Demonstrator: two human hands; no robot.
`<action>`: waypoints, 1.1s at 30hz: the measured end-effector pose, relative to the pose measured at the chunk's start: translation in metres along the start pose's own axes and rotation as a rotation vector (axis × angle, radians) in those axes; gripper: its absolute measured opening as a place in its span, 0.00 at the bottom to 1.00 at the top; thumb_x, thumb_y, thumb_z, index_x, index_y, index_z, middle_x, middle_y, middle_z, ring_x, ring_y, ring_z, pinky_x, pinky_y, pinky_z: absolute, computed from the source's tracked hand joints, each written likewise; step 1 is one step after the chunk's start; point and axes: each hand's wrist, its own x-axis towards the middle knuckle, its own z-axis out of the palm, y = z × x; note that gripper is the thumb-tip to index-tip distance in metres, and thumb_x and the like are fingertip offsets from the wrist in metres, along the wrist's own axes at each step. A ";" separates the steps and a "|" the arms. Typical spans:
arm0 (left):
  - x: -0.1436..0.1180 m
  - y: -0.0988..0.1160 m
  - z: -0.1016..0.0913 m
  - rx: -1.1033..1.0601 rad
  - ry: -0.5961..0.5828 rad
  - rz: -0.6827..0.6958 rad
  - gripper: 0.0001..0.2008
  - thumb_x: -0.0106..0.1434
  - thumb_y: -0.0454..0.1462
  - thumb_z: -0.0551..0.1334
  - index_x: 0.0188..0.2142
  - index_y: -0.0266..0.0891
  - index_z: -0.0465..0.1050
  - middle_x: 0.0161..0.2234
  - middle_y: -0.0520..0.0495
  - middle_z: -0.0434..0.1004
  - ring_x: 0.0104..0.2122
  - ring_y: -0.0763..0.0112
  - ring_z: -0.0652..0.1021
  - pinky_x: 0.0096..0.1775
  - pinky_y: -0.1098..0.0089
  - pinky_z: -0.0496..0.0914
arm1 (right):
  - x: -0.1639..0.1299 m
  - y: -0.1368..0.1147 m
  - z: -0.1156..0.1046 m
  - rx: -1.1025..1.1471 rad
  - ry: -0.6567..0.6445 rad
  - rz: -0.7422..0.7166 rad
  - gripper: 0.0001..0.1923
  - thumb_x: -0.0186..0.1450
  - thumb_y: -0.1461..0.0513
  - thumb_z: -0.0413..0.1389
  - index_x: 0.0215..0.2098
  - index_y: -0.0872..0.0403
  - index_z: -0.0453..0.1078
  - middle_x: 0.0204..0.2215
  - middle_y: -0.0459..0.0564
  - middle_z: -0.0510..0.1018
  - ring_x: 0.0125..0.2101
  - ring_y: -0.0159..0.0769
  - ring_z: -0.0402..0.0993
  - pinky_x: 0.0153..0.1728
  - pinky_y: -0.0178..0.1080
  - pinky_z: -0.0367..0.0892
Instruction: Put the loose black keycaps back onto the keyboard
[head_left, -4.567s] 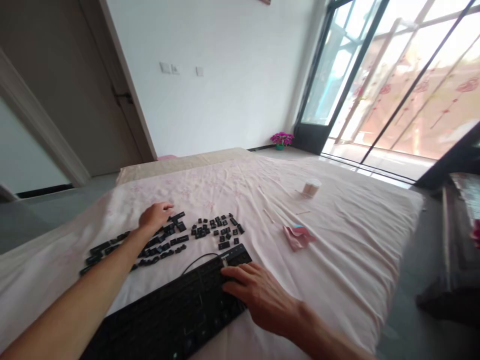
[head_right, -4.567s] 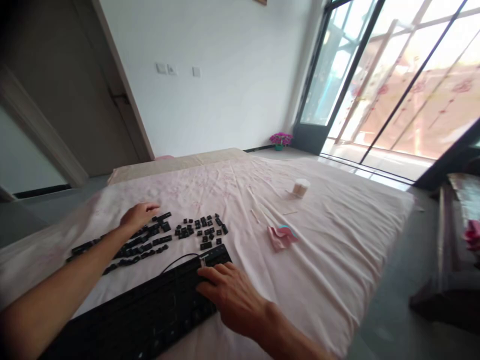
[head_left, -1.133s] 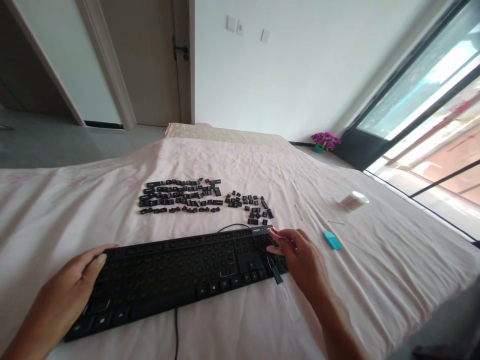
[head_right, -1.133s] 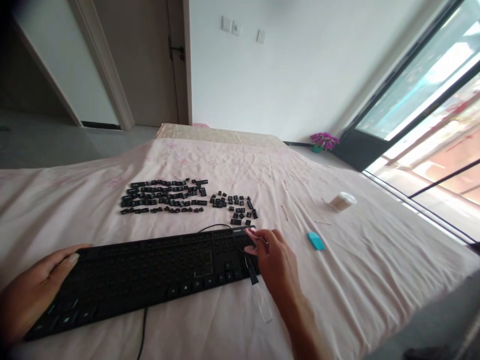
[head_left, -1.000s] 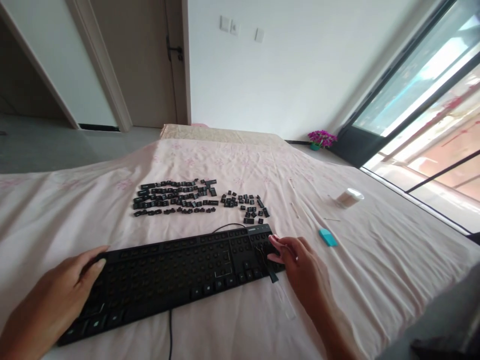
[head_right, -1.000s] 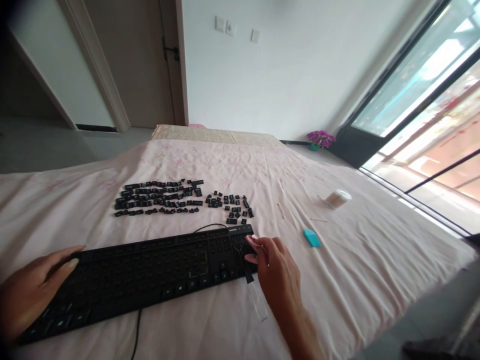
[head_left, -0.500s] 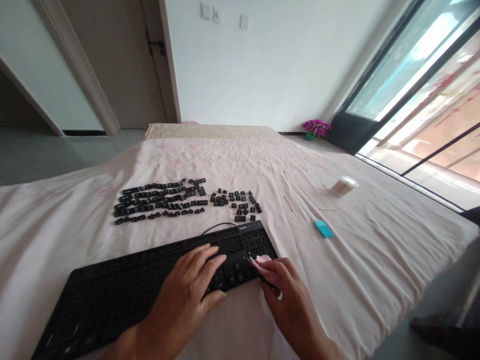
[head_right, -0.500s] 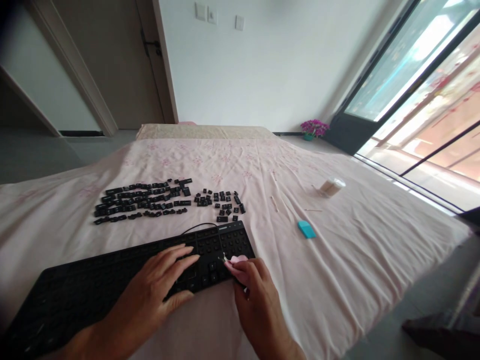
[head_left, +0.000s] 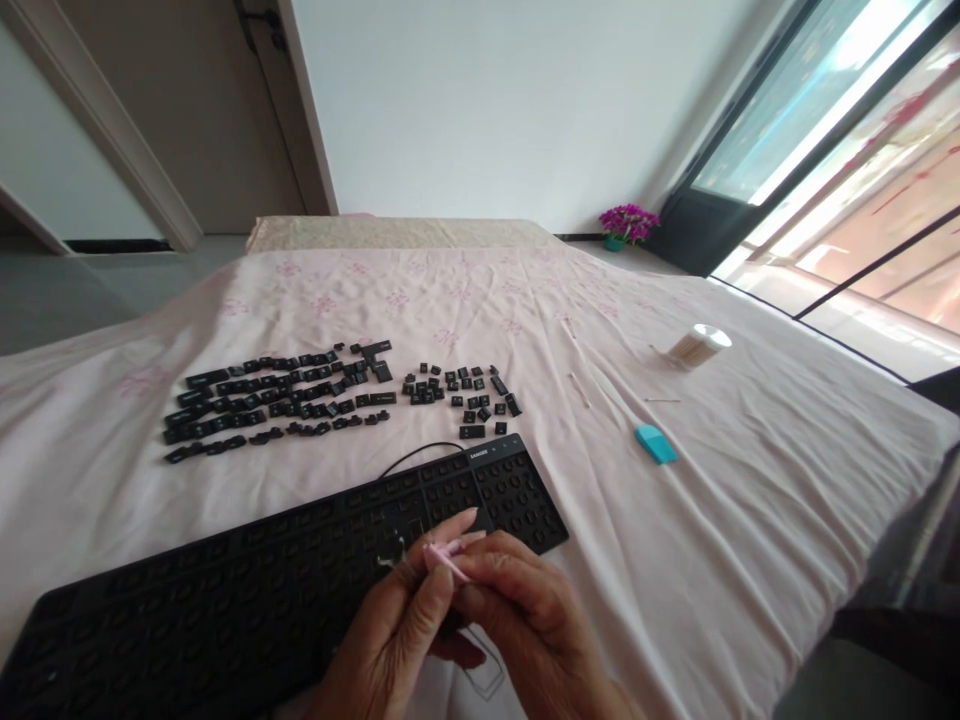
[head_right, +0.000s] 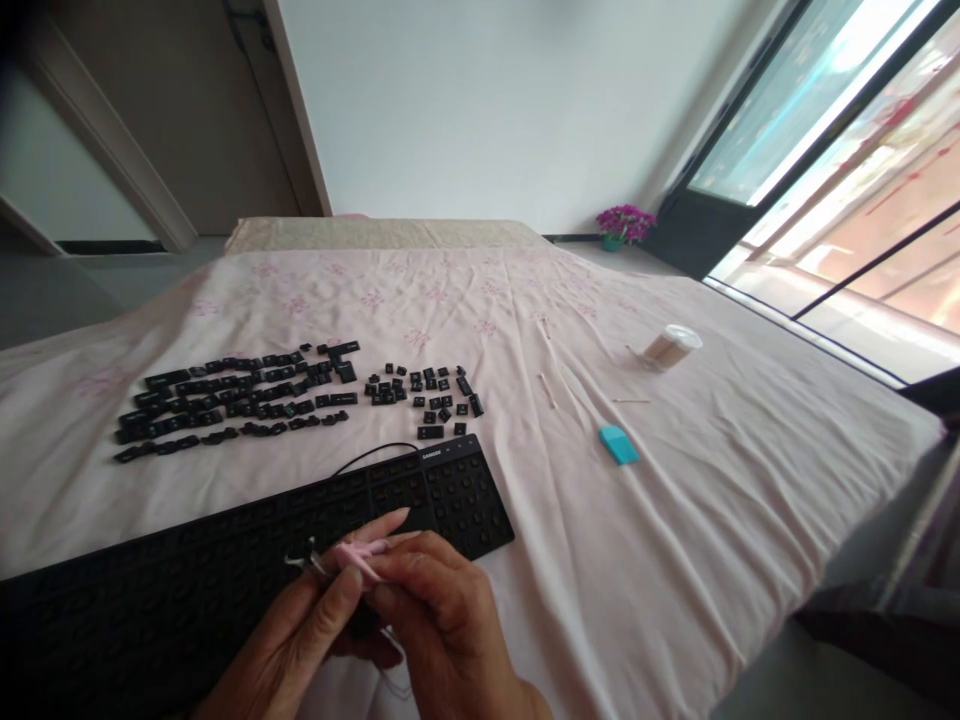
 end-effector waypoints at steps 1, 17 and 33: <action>-0.002 0.002 -0.004 0.006 0.034 0.006 0.30 0.63 0.56 0.49 0.59 0.48 0.63 0.48 0.42 0.76 0.36 0.61 0.79 0.32 0.64 0.78 | 0.002 -0.003 -0.004 -0.010 0.028 0.043 0.10 0.68 0.60 0.53 0.42 0.47 0.76 0.36 0.48 0.77 0.34 0.33 0.75 0.35 0.34 0.73; 0.027 0.013 -0.105 1.445 0.344 0.334 0.12 0.62 0.42 0.55 0.40 0.46 0.76 0.36 0.45 0.77 0.38 0.56 0.75 0.38 0.61 0.68 | 0.048 -0.014 -0.081 -1.202 0.092 -0.116 0.14 0.69 0.61 0.48 0.42 0.49 0.76 0.34 0.51 0.76 0.36 0.37 0.73 0.39 0.39 0.69; 0.016 0.027 -0.095 1.434 0.332 0.394 0.07 0.63 0.41 0.59 0.36 0.42 0.73 0.35 0.47 0.75 0.40 0.60 0.72 0.41 0.63 0.65 | 0.026 -0.042 -0.026 -0.835 -0.049 -0.234 0.14 0.69 0.63 0.49 0.47 0.45 0.73 0.39 0.49 0.75 0.37 0.33 0.74 0.38 0.34 0.70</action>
